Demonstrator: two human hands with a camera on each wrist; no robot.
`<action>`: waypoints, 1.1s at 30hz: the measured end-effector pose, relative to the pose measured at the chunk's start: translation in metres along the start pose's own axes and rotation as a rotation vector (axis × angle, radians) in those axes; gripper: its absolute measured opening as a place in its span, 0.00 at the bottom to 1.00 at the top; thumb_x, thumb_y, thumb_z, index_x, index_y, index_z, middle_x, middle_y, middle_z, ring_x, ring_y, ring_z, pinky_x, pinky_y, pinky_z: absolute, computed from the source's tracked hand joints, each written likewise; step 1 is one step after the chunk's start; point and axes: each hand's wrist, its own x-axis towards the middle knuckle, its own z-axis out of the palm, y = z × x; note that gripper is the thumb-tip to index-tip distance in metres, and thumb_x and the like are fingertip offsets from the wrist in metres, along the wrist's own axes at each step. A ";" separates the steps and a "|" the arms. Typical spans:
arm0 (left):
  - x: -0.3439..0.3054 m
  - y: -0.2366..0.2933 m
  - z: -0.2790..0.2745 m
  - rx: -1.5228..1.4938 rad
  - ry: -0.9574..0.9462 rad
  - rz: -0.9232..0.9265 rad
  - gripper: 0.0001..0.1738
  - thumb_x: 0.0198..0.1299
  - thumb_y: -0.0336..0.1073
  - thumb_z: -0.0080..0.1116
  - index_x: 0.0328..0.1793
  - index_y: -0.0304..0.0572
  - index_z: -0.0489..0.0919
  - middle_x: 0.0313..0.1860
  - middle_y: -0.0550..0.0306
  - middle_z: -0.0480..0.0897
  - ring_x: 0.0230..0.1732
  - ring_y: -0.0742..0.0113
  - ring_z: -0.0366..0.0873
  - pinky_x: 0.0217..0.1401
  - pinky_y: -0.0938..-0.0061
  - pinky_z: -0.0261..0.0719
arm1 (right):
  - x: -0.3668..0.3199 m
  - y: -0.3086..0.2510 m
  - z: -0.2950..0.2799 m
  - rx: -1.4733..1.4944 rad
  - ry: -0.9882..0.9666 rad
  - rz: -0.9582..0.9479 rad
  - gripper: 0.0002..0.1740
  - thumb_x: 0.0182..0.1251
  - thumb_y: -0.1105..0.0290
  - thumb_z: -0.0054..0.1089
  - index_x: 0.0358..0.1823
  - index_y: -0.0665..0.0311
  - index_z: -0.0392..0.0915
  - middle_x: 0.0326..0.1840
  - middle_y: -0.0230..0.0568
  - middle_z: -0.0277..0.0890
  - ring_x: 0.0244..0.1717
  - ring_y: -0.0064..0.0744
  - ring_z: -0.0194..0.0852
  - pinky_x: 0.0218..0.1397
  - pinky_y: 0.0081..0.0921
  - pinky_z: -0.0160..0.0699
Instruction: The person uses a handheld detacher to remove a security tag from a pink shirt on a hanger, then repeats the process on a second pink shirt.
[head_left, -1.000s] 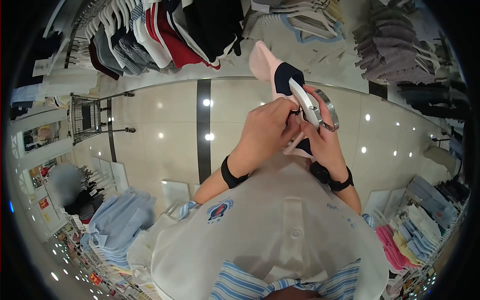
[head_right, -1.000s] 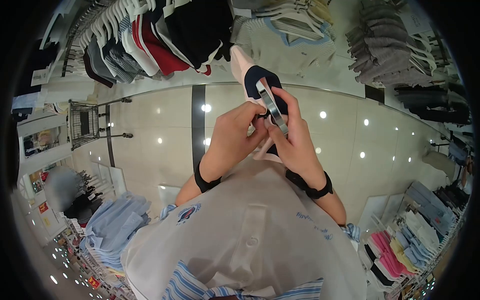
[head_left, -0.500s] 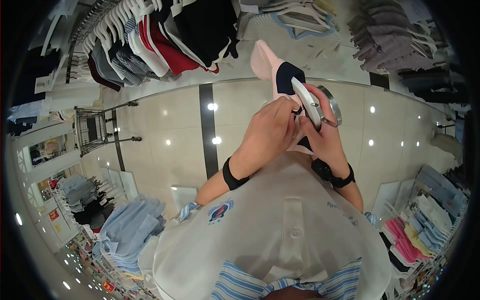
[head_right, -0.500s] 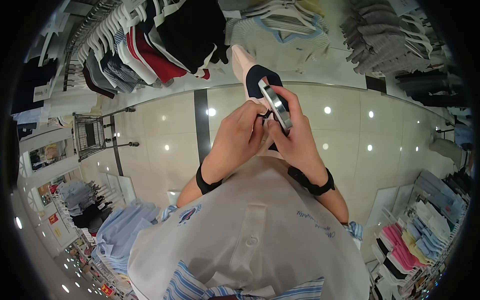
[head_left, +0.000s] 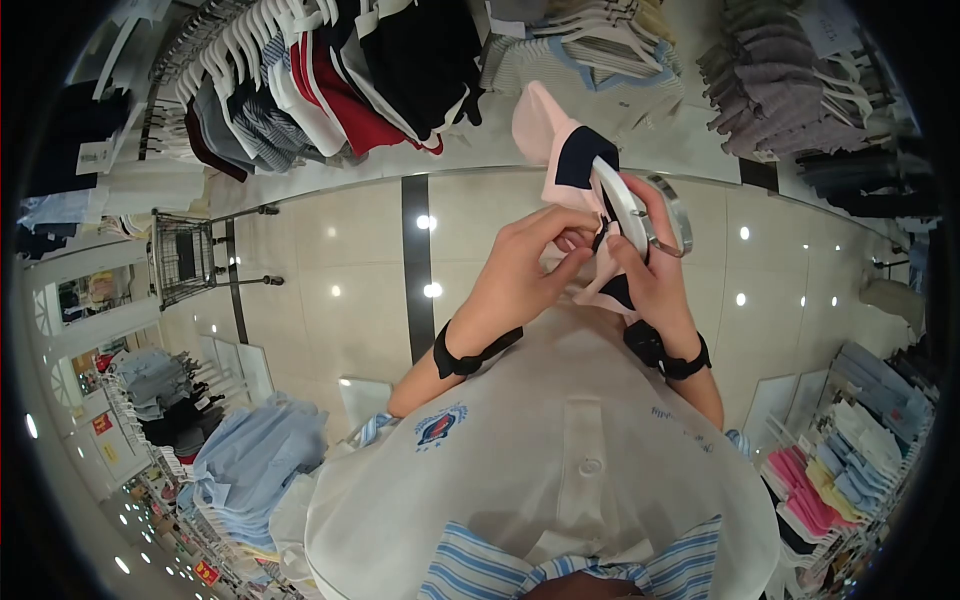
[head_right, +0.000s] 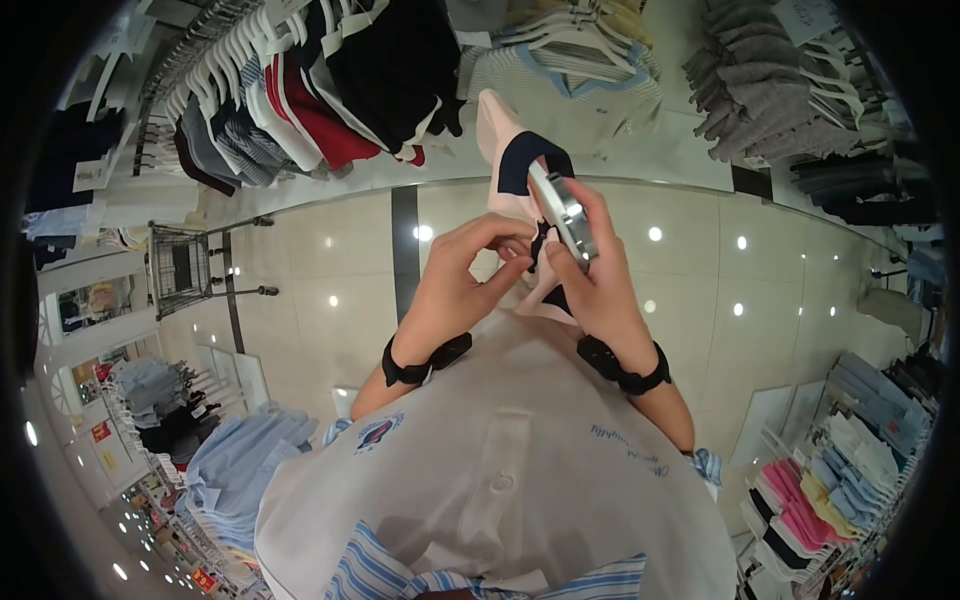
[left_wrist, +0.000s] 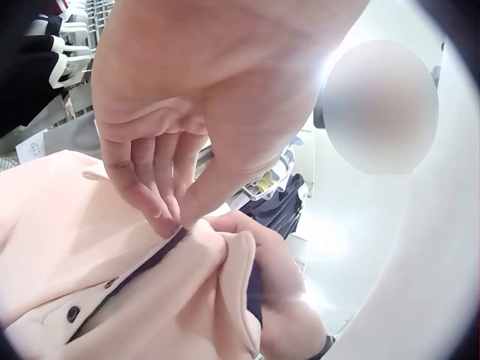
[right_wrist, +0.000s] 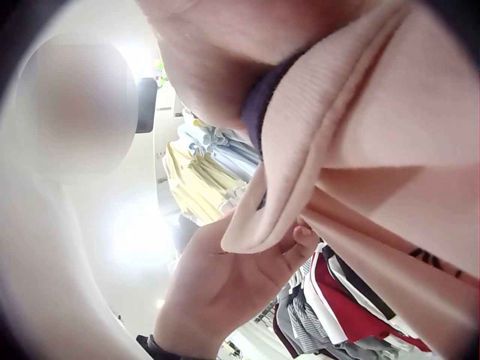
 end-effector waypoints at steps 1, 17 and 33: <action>-0.002 -0.001 0.001 -0.002 0.003 -0.006 0.16 0.61 0.18 0.68 0.54 0.36 0.84 0.42 0.51 0.87 0.40 0.62 0.87 0.47 0.72 0.83 | 0.000 0.001 0.001 0.064 0.014 -0.009 0.33 0.73 0.81 0.52 0.80 0.64 0.61 0.59 0.37 0.75 0.55 0.23 0.71 0.60 0.21 0.70; -0.002 -0.019 0.006 0.394 0.148 0.206 0.13 0.48 0.23 0.72 0.41 0.39 0.82 0.36 0.53 0.85 0.35 0.52 0.84 0.38 0.65 0.81 | 0.005 -0.002 0.008 0.068 -0.027 0.027 0.35 0.70 0.79 0.54 0.79 0.62 0.61 0.52 0.32 0.76 0.48 0.20 0.71 0.55 0.20 0.72; 0.029 -0.002 0.059 0.496 -0.096 0.325 0.13 0.53 0.25 0.68 0.44 0.35 0.80 0.34 0.50 0.80 0.32 0.46 0.78 0.38 0.58 0.77 | -0.022 0.003 -0.044 0.169 0.098 0.082 0.32 0.72 0.78 0.53 0.77 0.60 0.61 0.38 0.34 0.79 0.36 0.19 0.69 0.38 0.23 0.67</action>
